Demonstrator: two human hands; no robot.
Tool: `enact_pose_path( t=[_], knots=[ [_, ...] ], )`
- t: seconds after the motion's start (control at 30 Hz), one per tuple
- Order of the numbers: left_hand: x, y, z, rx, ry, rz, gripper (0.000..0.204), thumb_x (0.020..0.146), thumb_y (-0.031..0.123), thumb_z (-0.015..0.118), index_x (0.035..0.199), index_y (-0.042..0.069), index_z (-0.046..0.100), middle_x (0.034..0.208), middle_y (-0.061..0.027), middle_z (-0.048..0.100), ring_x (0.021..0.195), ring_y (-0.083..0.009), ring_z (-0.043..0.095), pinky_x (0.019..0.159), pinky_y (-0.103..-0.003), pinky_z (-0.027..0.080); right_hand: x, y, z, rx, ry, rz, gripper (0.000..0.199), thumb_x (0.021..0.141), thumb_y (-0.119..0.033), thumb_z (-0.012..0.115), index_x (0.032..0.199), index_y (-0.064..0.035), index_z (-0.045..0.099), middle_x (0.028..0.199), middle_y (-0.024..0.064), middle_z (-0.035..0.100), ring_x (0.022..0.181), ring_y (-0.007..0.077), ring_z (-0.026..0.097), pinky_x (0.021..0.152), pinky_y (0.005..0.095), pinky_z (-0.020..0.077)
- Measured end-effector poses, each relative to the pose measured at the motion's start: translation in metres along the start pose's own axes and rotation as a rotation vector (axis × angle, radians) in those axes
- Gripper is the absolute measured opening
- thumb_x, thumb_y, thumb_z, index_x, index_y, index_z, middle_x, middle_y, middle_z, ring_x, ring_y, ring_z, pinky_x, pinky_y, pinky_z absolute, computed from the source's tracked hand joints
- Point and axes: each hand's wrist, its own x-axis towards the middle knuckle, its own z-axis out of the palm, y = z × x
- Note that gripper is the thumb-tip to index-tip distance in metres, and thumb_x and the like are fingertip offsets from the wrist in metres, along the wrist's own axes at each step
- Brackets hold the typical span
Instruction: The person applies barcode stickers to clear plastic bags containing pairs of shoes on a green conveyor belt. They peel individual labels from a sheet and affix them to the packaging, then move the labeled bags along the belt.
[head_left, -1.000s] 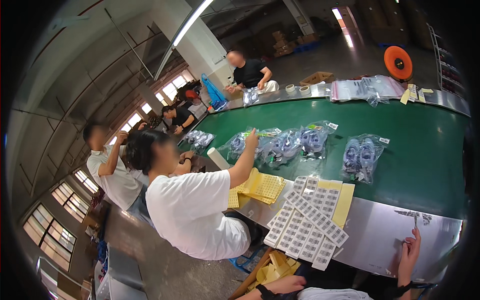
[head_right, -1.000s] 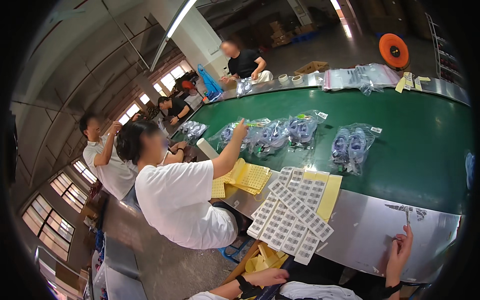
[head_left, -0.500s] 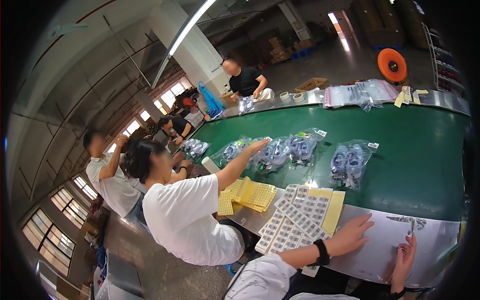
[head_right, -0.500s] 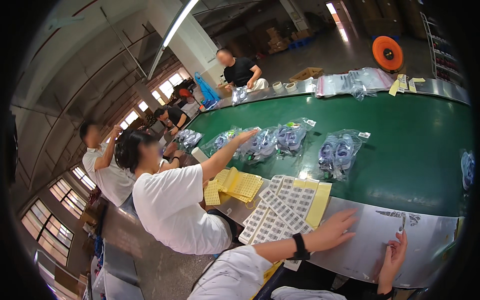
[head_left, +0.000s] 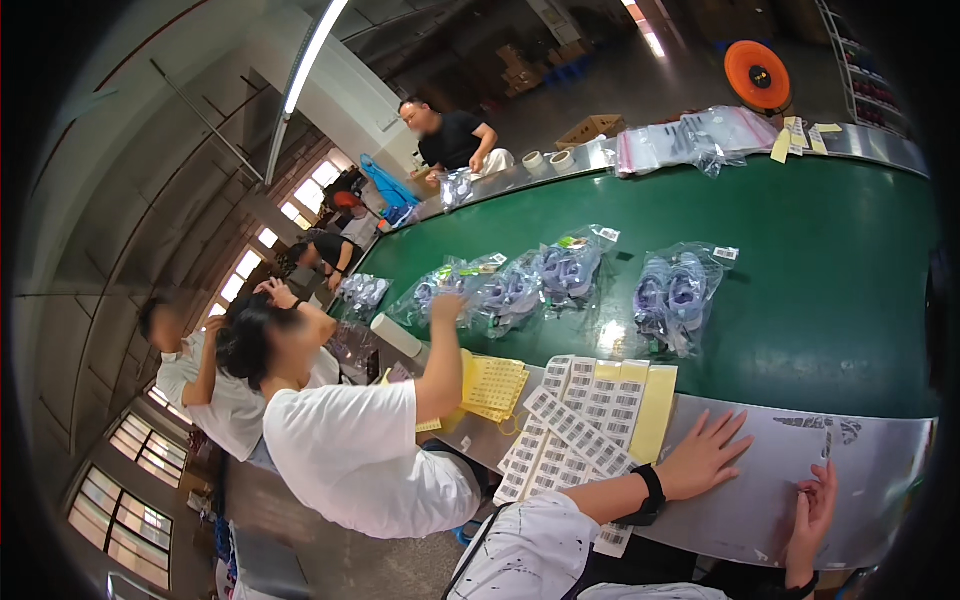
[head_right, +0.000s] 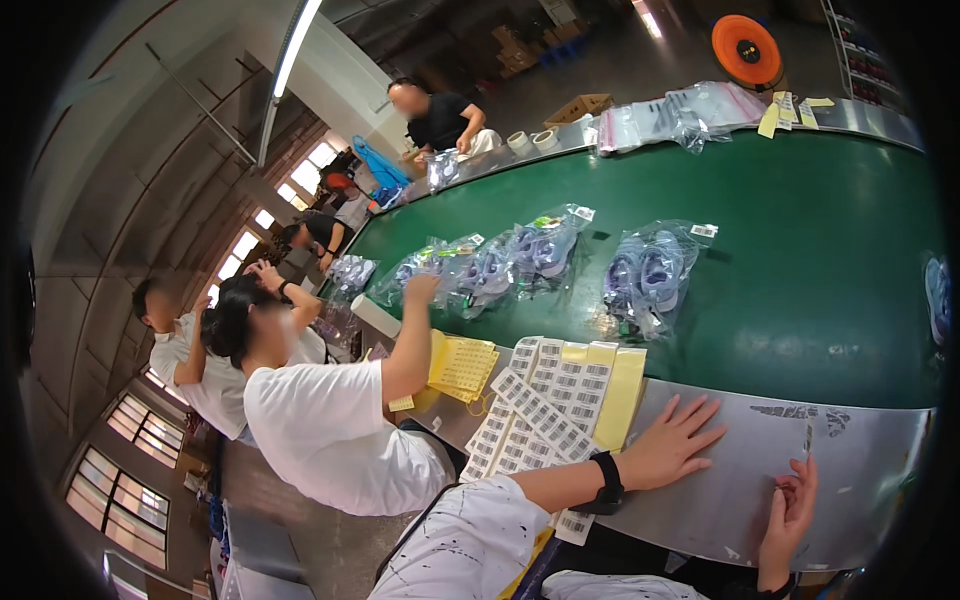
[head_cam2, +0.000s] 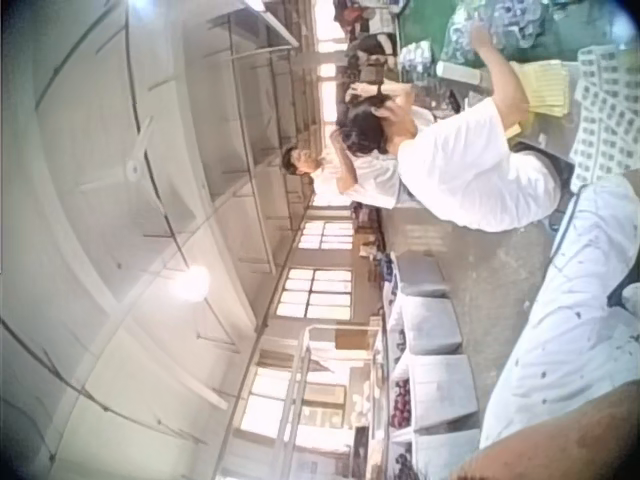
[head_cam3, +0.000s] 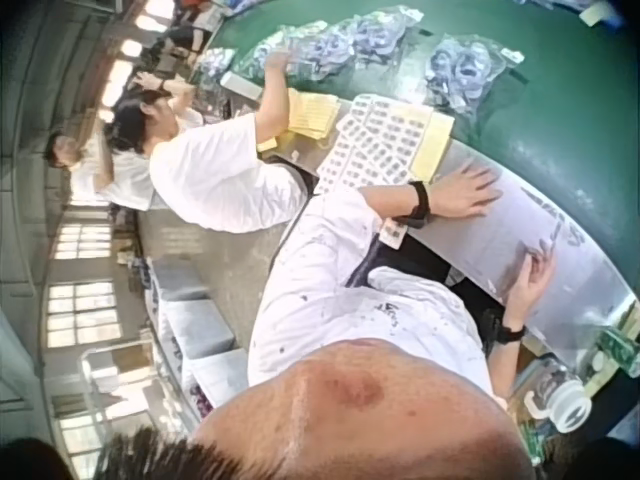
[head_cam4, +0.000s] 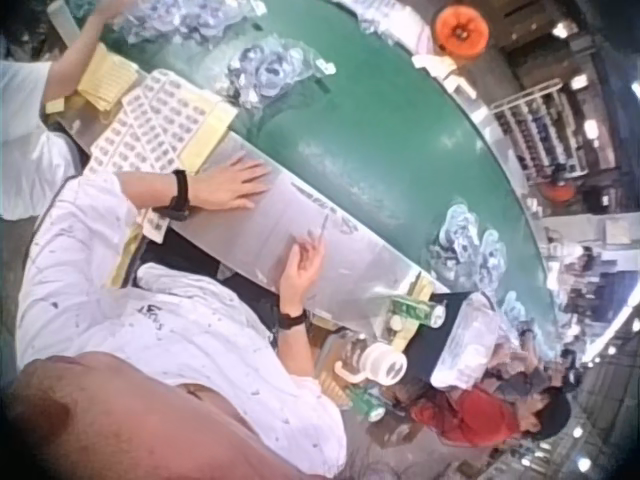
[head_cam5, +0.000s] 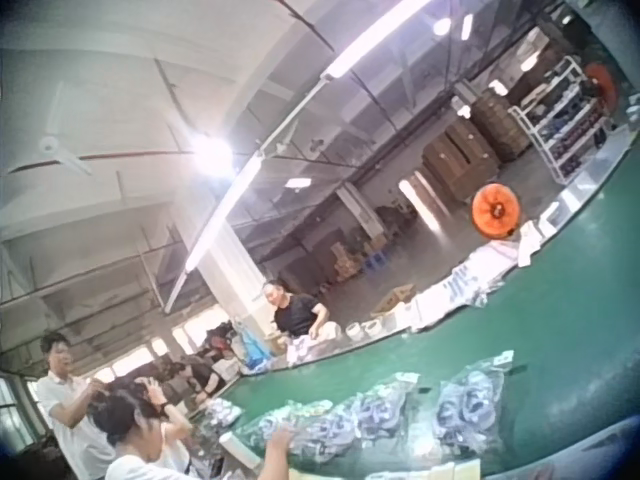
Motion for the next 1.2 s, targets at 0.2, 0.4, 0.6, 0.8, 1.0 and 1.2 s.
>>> enact_pose_path(
  t=[0.2,0.4,0.6,0.8,1.0,1.2],
  knots=[
    [0.022,-0.003,0.000,0.087,0.004,0.032,0.054,0.087,0.038,0.051,0.133,0.012,0.040,0.144,-0.0160,0.025,0.133,-0.0350,0.023,0.105,-0.055,0.019,0.010,-0.006,-0.005,0.027,-0.011,0.072,0.056,0.081,0.006,0.050,0.134,-0.0010,0.034,0.117,0.0107,0.049,0.091,0.0139,0.052,0.081,0.0274,0.0450],
    [0.013,-0.010,0.004,0.119,-0.042,-0.058,0.054,0.084,0.039,0.054,0.132,0.016,0.043,0.140,-0.0168,0.033,0.129,-0.0373,0.031,0.099,-0.061,0.023,0.118,-0.023,-0.008,-0.028,-0.225,0.086,0.073,0.083,-0.003,0.058,0.142,-0.0141,0.017,0.124,0.0099,0.041,0.095,0.0148,0.051,0.077,0.0279,0.0475],
    [0.032,0.029,-0.036,0.150,0.015,0.022,0.047,0.086,0.024,0.055,0.128,0.006,0.045,0.133,-0.0192,0.042,0.122,-0.0323,0.039,0.100,-0.050,0.029,0.265,-0.034,-0.093,-0.369,0.053,-0.138,0.073,0.077,-0.007,0.063,0.139,-0.0112,0.025,0.123,0.0150,0.044,0.097,0.0194,0.052,0.082,0.0327,0.0457],
    [0.016,0.015,-0.031,0.058,-0.084,-0.060,0.052,0.085,0.034,0.053,0.129,0.009,0.044,0.139,-0.0200,0.033,0.128,-0.0393,0.029,0.102,-0.057,0.019,0.324,-0.015,-0.207,-1.577,0.527,-0.348,0.049,0.072,-0.005,0.054,0.120,-0.0095,0.044,0.086,0.0164,0.057,0.085,0.0334,0.056,0.070,0.0425,0.0438],
    [0.016,0.016,-0.036,0.048,-0.070,-0.078,0.052,0.088,0.036,0.049,0.132,0.010,0.041,0.141,-0.0200,0.030,0.128,-0.0400,0.028,0.104,-0.056,0.018,0.325,0.003,-0.238,-1.665,0.397,-0.208,0.051,0.073,-0.005,0.057,0.121,-0.0162,0.044,0.083,0.0126,0.063,0.088,0.0325,0.058,0.075,0.0448,0.0417],
    [0.014,0.011,-0.024,0.025,-0.067,-0.076,0.054,0.087,0.036,0.049,0.133,0.011,0.040,0.141,-0.0201,0.030,0.128,-0.0405,0.027,0.104,-0.056,0.017,0.331,-0.012,-0.144,-1.325,0.253,0.007,0.070,0.075,-0.004,0.053,0.136,-0.0254,0.028,0.083,0.0158,0.065,0.080,0.0347,0.063,0.079,0.0514,0.0396]
  ],
)
